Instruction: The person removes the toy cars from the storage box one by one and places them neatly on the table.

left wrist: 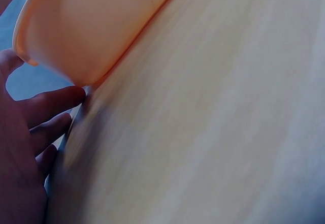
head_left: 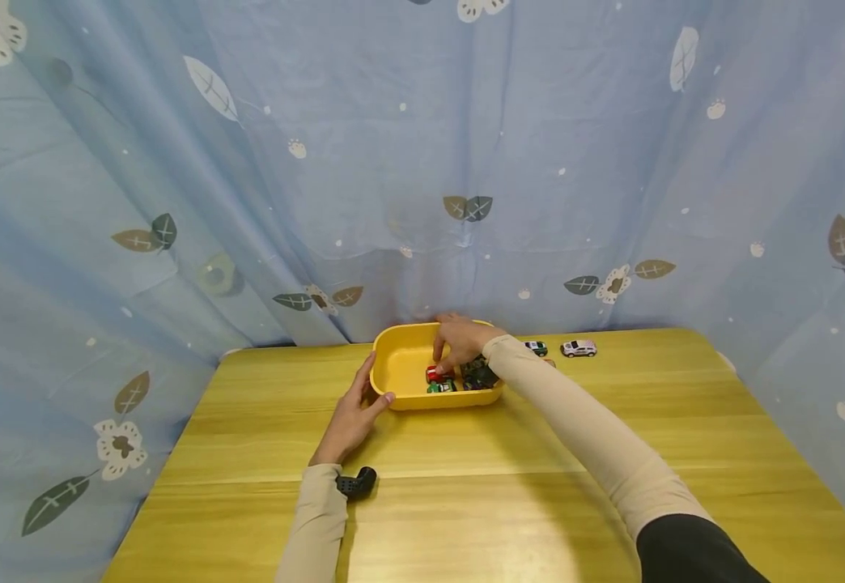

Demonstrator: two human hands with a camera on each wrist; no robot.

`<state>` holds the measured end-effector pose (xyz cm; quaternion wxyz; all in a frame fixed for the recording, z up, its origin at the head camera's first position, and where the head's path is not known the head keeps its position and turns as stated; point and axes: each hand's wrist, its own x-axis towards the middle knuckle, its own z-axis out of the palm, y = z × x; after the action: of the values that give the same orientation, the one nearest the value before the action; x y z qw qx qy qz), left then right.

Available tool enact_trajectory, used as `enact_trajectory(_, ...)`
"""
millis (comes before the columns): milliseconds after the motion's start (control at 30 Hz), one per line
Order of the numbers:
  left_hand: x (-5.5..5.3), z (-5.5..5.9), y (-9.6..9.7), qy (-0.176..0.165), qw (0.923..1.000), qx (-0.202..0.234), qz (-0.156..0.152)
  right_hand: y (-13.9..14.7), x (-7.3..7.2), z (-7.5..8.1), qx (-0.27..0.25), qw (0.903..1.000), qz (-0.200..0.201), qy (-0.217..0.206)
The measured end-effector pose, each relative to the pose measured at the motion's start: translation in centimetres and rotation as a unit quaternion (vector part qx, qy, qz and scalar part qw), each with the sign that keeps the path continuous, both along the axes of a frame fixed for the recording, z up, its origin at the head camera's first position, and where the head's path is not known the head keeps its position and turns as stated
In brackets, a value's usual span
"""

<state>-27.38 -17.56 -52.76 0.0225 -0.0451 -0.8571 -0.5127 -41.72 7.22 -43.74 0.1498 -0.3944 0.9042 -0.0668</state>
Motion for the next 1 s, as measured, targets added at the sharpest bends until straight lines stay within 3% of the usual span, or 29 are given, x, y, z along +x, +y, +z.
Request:
enact_trajectory(133,0.1,0.01,0.0,0.002,1.0,0.003,-0.002,0.11,0.01,-0.25,-0.001,0.9999,-0.011,-0.009)
enact_trajectory(467,0.32,-0.26,0.04,0.002,1.0,0.004,-0.006,0.15,0.31,-0.95,0.013,0.9998,-0.01,0.013)
enact_trajectory(1000,-0.04,-0.11,0.04,0.01,0.9999,0.007,-0.001,0.15,-0.36,-0.69,0.024,0.9995,-0.003,0.019)
